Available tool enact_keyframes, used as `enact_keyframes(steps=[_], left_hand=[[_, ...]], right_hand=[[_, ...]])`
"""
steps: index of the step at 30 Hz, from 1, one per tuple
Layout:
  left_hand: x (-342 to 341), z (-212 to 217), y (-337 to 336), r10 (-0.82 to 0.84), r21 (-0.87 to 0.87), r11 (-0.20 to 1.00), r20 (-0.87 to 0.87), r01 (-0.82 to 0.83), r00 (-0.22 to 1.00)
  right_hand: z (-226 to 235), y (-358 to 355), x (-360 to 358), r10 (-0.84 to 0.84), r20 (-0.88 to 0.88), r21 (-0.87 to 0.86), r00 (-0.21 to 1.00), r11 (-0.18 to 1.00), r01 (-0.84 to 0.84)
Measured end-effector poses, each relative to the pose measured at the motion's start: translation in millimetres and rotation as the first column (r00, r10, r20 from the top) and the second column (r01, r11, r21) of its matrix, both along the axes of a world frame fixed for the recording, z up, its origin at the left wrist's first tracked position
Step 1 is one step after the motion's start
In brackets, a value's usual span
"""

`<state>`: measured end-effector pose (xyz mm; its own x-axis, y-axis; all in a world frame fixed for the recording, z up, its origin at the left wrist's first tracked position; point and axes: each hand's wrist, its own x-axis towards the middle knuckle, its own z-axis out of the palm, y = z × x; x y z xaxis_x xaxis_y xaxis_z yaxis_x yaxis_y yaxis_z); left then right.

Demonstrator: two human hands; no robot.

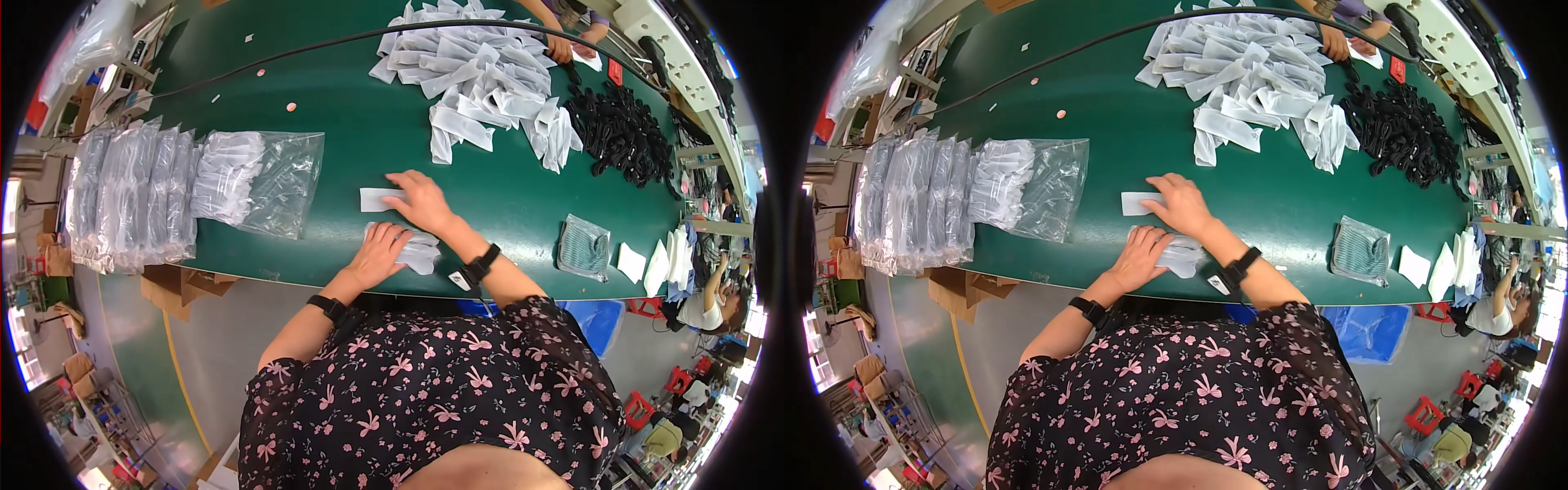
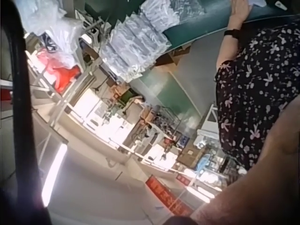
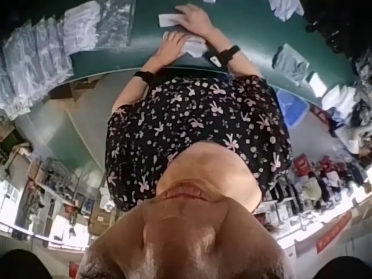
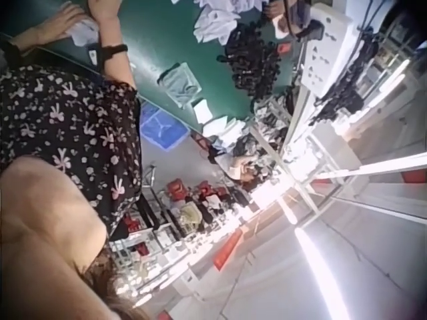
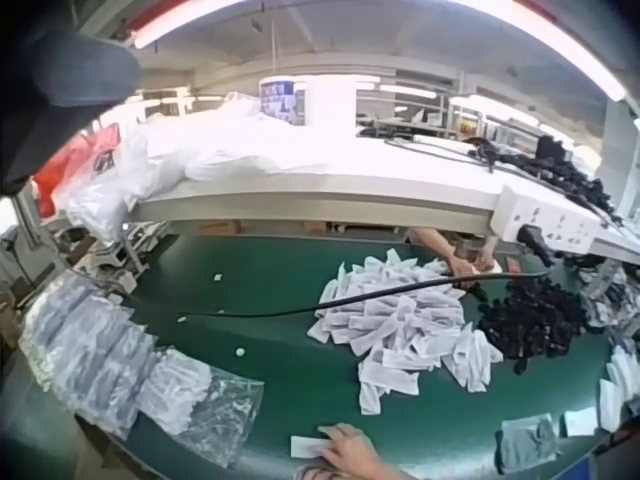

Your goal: The person picks up white items from a pile, folds them, and places them into a plastic bag before putting the bag into a cardboard box.

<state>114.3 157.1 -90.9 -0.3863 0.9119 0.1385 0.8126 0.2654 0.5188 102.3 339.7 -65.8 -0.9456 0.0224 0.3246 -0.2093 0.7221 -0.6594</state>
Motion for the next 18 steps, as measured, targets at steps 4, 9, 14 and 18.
enact_keyframes(steps=[4,9,14,18], left_hand=[[0,10,4,0.025,0.038,0.999,-0.053,-0.023,0.998],[-11,42,14,0.006,0.018,1.000,-0.149,-0.004,0.989],[-17,18,8,-0.084,-0.109,0.992,-0.127,0.070,0.988],[-8,3,9,-0.042,-0.078,0.996,-0.104,0.034,0.994]], right_hand=[[-1,31,35,-0.064,0.104,0.161,0.993,0.986,0.046],[-30,31,57,-0.002,0.234,0.157,0.972,0.987,-0.036],[2,43,48,0.163,0.209,-0.103,0.964,0.984,-0.144],[11,71,10,-0.264,-0.100,0.201,0.959,0.939,0.279]])
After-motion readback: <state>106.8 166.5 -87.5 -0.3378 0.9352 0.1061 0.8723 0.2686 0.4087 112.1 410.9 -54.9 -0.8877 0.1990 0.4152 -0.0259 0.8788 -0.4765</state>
